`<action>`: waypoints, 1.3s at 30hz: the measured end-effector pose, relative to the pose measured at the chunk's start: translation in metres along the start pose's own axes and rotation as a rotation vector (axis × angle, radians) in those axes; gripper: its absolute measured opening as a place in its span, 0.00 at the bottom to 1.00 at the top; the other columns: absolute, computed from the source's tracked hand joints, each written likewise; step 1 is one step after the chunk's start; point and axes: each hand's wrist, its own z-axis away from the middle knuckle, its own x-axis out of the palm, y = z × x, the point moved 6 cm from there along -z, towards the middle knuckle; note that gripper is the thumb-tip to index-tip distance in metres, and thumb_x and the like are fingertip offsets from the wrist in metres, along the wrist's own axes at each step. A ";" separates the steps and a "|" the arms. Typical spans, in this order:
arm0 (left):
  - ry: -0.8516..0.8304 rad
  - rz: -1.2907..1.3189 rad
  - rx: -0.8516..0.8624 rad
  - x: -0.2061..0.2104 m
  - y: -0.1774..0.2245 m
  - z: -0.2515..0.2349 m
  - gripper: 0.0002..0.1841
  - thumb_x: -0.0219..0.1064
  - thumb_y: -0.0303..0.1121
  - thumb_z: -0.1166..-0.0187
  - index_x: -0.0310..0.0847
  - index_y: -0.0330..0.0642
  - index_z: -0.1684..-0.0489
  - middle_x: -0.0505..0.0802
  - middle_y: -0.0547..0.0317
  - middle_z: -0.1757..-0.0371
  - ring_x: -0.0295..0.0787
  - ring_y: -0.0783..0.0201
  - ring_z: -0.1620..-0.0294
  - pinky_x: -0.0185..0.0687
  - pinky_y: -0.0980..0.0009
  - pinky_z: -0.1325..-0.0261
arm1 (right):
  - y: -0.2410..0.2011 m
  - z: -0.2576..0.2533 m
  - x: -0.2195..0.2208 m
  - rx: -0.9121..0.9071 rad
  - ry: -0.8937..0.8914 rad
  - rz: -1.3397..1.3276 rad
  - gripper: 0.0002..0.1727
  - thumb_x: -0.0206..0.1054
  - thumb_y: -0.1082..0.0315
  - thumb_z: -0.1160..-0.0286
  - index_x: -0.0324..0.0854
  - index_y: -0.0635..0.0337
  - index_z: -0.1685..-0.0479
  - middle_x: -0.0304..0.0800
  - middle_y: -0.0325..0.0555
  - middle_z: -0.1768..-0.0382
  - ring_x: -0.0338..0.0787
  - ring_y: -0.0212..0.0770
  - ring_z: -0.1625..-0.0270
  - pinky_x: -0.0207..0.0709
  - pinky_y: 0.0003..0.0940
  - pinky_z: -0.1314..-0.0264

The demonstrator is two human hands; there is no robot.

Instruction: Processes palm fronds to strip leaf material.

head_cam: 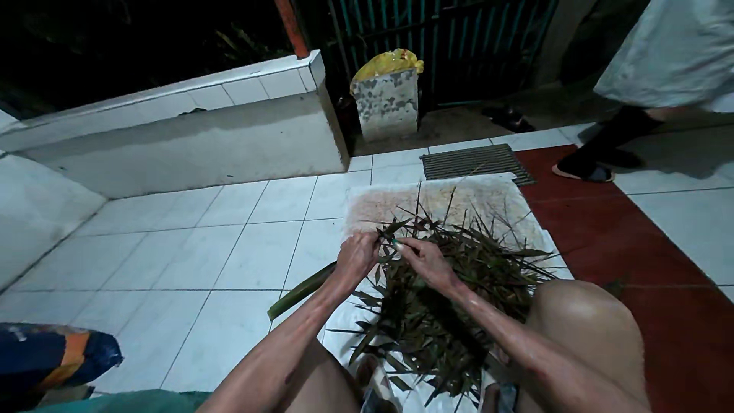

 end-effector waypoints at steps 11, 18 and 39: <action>-0.025 -0.103 -0.072 -0.006 0.018 0.006 0.18 0.51 0.40 0.09 0.87 0.43 0.47 0.94 0.43 0.51 0.92 0.42 0.42 0.83 0.43 0.42 | -0.001 0.000 -0.001 0.089 0.024 0.027 0.23 0.55 0.49 0.10 0.87 0.50 0.31 0.94 0.45 0.52 0.91 0.40 0.51 0.82 0.45 0.41; -0.021 -0.095 -0.057 -0.005 0.015 0.006 0.17 0.51 0.39 0.10 0.87 0.43 0.47 0.94 0.44 0.51 0.92 0.43 0.43 0.84 0.43 0.43 | -0.001 -0.001 0.001 0.108 0.023 0.037 0.23 0.55 0.49 0.10 0.87 0.49 0.31 0.94 0.44 0.53 0.91 0.39 0.55 0.83 0.43 0.44; -0.071 -0.092 -0.040 -0.001 0.019 0.008 0.16 0.55 0.40 0.12 0.88 0.45 0.43 0.94 0.44 0.47 0.91 0.43 0.41 0.83 0.42 0.41 | 0.006 -0.005 0.004 0.127 0.083 0.086 0.22 0.55 0.50 0.09 0.89 0.52 0.35 0.94 0.47 0.53 0.91 0.42 0.51 0.81 0.45 0.41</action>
